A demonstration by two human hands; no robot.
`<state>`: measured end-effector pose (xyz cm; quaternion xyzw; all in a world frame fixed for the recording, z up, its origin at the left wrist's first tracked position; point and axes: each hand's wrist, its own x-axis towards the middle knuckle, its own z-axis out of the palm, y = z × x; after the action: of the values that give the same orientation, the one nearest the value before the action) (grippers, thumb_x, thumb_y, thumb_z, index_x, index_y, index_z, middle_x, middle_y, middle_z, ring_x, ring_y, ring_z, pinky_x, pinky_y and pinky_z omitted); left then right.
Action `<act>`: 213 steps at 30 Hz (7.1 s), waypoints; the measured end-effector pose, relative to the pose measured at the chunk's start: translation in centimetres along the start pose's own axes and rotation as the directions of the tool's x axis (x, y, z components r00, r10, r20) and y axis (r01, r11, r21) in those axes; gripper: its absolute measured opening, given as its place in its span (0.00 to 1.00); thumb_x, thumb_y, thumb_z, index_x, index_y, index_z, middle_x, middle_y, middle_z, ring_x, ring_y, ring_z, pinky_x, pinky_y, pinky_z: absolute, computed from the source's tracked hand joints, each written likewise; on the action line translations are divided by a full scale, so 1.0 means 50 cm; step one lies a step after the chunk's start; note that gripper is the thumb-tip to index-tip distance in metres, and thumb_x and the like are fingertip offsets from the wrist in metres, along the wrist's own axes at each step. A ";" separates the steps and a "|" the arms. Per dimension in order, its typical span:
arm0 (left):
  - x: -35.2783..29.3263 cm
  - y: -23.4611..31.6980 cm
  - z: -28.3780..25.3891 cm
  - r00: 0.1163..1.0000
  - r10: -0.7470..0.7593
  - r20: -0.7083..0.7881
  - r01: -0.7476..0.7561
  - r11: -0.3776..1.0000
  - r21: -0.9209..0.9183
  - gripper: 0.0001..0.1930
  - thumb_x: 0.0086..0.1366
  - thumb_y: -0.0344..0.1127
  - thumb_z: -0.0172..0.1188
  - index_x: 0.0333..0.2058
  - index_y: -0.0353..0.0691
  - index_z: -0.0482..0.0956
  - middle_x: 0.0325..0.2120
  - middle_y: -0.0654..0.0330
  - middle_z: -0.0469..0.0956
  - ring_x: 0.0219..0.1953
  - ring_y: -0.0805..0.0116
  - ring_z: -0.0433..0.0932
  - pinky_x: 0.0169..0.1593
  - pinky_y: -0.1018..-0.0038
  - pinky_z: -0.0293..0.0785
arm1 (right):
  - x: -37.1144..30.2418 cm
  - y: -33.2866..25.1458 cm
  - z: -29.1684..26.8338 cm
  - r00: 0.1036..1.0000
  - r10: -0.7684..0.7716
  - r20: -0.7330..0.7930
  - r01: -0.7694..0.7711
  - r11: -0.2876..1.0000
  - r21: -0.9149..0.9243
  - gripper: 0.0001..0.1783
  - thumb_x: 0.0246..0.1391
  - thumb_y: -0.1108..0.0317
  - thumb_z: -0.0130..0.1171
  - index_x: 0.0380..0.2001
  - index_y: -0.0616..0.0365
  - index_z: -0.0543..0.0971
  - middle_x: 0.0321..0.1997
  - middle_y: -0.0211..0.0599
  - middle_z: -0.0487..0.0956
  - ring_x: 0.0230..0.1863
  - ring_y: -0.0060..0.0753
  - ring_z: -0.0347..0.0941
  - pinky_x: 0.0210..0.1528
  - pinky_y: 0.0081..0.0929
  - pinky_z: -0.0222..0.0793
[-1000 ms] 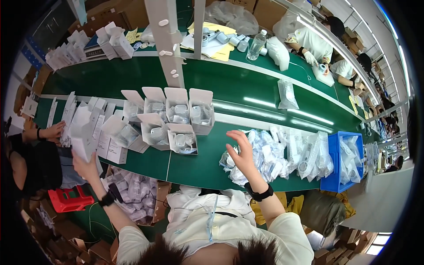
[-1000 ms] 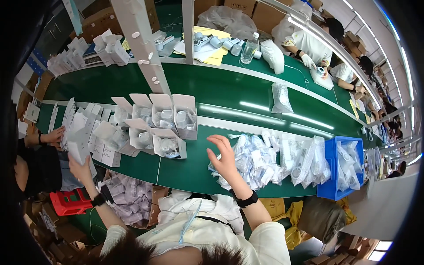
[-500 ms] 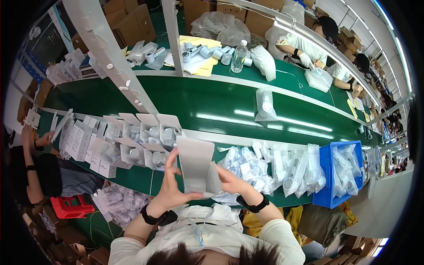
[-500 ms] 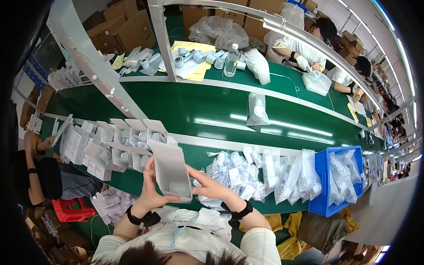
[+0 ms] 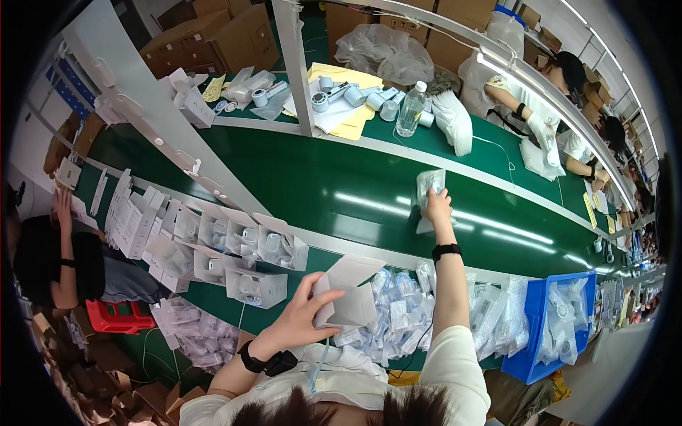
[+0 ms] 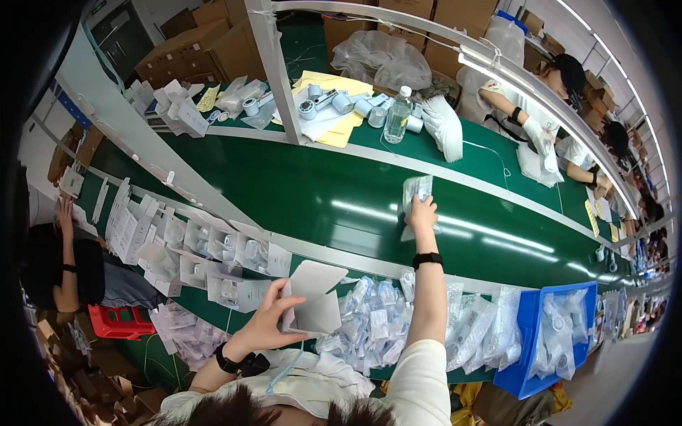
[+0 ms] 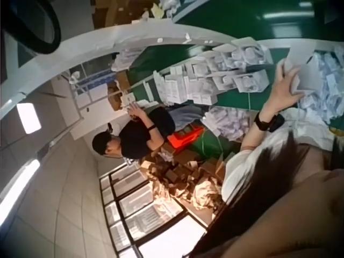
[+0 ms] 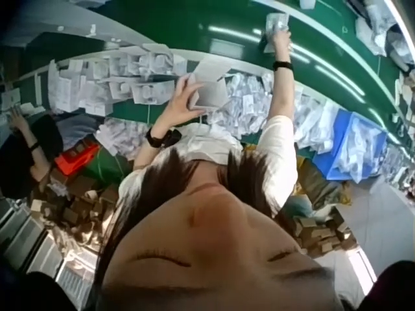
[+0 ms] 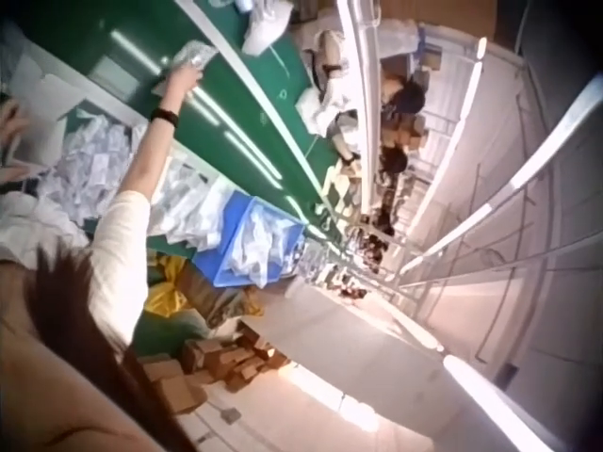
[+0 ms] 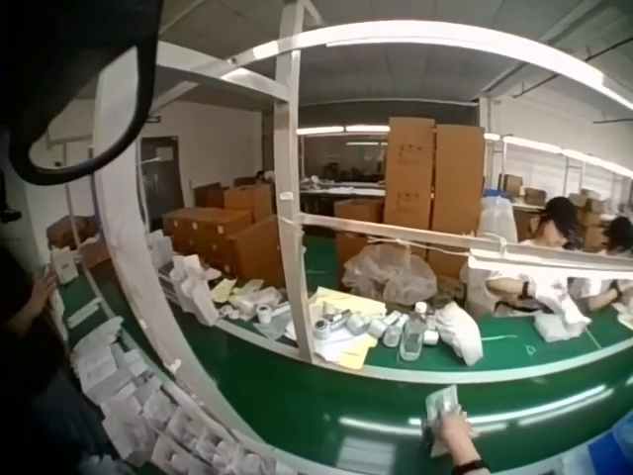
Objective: The person packages electronic devices by hand, placing each device into a cardboard box along with a manual and a plastic-wrapped accessory. They repeat this process, folding the box flaps closed and setting the completed packages into a row on the assembly line.
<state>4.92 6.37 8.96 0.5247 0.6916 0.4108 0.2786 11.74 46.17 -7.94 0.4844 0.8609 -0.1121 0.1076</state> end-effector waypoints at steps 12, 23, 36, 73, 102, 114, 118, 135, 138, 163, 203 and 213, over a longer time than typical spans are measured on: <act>0.014 -0.059 0.021 0.995 0.059 -0.084 -0.061 0.998 -0.027 0.38 0.38 0.34 0.72 0.46 0.46 0.56 0.51 0.45 0.55 0.52 0.50 0.61 0.52 0.65 0.61 | -0.055 -0.027 0.013 0.964 -0.023 -0.263 0.192 0.743 0.641 0.38 0.40 0.66 0.58 0.56 0.53 0.54 0.46 0.52 0.68 0.46 0.49 0.68 0.45 0.41 0.68; -0.003 -0.061 0.106 0.968 0.083 -0.235 -0.094 0.995 -0.036 0.39 0.38 0.33 0.71 0.43 0.40 0.49 0.51 0.41 0.56 0.52 0.45 0.63 0.50 0.62 0.64 | -0.553 -0.191 -0.137 0.907 0.359 -0.219 0.394 -0.539 0.745 0.32 0.46 0.74 0.56 0.54 0.54 0.55 0.51 0.41 0.63 0.52 0.35 0.62 0.53 0.32 0.59; -0.059 -0.098 0.063 0.858 0.480 -0.183 -0.449 0.874 0.186 0.38 0.35 0.28 0.70 0.40 0.45 0.50 0.50 0.40 0.58 0.46 0.41 0.65 0.47 0.58 0.64 | -0.673 -0.099 -0.082 0.674 -0.361 -0.644 0.728 0.468 0.500 0.28 0.37 0.71 0.62 0.46 0.53 0.66 0.52 0.42 0.59 0.59 0.47 0.52 0.57 0.39 0.50; -0.213 -0.120 0.057 0.893 0.444 -0.075 -0.284 0.685 0.670 0.18 0.45 0.30 0.60 0.39 0.41 0.74 0.45 0.60 0.71 0.50 0.63 0.67 0.55 0.54 0.55 | -0.707 -0.208 0.112 0.879 -0.455 -0.142 0.307 0.312 0.899 0.24 0.45 0.72 0.57 0.50 0.58 0.68 0.46 0.39 0.73 0.45 0.34 0.71 0.39 0.21 0.69; -0.200 -0.095 0.052 0.810 0.089 -0.580 0.101 0.953 0.286 0.07 0.44 0.25 0.62 0.23 0.35 0.73 0.40 0.53 0.66 0.45 0.57 0.67 0.41 0.69 0.68 | -0.687 -0.120 -0.077 0.645 -0.194 -0.739 0.738 0.408 0.538 0.07 0.39 0.84 0.54 0.24 0.62 0.72 0.28 0.37 0.73 0.28 0.33 0.70 0.30 0.20 0.65; -0.186 -0.111 0.020 0.870 -0.007 -0.494 0.103 0.980 0.168 0.04 0.42 0.23 0.60 0.20 0.32 0.74 0.27 0.54 0.71 0.32 0.54 0.70 0.36 0.66 0.68 | -0.714 -0.308 -0.006 0.014 -0.945 -0.326 0.987 0.066 -0.149 0.11 0.42 0.64 0.57 0.29 0.57 0.76 0.37 0.35 0.72 0.48 0.39 0.65 0.51 0.42 0.59; -0.196 -0.119 0.022 0.859 0.012 -0.512 0.103 0.976 0.194 0.05 0.44 0.23 0.59 0.22 0.32 0.74 0.29 0.54 0.72 0.33 0.54 0.70 0.37 0.67 0.68 | -0.746 -0.304 -0.010 0.243 -0.919 -0.309 0.960 0.274 -0.060 0.19 0.42 0.53 0.57 0.32 0.56 0.76 0.46 0.34 0.68 0.55 0.42 0.56 0.57 0.52 0.46; -0.422 -0.455 -0.343 0.602 -0.158 -0.783 0.761 0.411 0.502 0.39 0.45 0.32 0.62 0.56 0.38 0.53 0.59 0.51 0.48 0.61 0.49 0.43 0.57 0.49 0.46 | -0.675 -0.261 0.164 0.853 -0.521 0.030 0.133 0.272 0.953 0.44 0.27 0.73 0.70 0.51 0.61 0.60 0.53 0.42 0.64 0.52 0.35 0.62 0.53 0.31 0.58; -0.444 -0.522 -0.323 0.615 -0.446 -0.651 0.784 0.255 0.566 0.43 0.46 0.36 0.63 0.59 0.39 0.47 0.61 0.51 0.43 0.63 0.49 0.39 0.58 0.44 0.42 | -0.657 -0.262 0.137 0.906 -0.419 0.053 0.063 0.259 0.964 0.40 0.30 0.74 0.69 0.50 0.63 0.62 0.47 0.40 0.69 0.47 0.32 0.66 0.48 0.27 0.62; -0.545 0.089 -0.330 0.224 0.131 -0.966 0.926 0.282 0.253 0.34 0.48 0.30 0.61 0.55 0.36 0.58 0.52 0.49 0.62 0.52 0.53 0.63 0.55 0.63 0.57 | -0.087 -0.059 0.035 0.776 0.118 -0.620 0.034 0.973 0.227 0.35 0.41 0.63 0.61 0.54 0.51 0.60 0.55 0.46 0.62 0.53 0.53 0.60 0.53 0.48 0.57; -0.021 0.036 0.074 0.938 0.163 0.307 -0.079 0.960 -0.268 0.44 0.38 0.38 0.71 0.54 0.42 0.55 0.53 0.52 0.53 0.54 0.51 0.58 0.53 0.63 0.59 | -0.702 -0.060 0.005 0.995 -0.022 -0.097 0.085 -0.323 0.943 0.30 0.52 0.69 0.48 0.58 0.56 0.53 0.55 0.40 0.64 0.54 0.33 0.63 0.51 0.30 0.63; -0.039 0.035 0.104 0.969 0.179 0.169 -0.176 0.984 -0.035 0.36 0.39 0.34 0.69 0.48 0.43 0.60 0.50 0.50 0.56 0.48 0.51 0.65 0.49 0.66 0.65 | -0.753 0.011 -0.065 0.846 0.502 -0.183 0.509 -0.654 0.559 0.29 0.50 0.73 0.48 0.57 0.57 0.54 0.56 0.41 0.60 0.55 0.37 0.60 0.54 0.36 0.61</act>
<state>10.62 6.12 7.71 0.6151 0.6112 0.3941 0.3045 31.04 16.93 6.18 0.2736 0.1971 -0.6837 -0.6472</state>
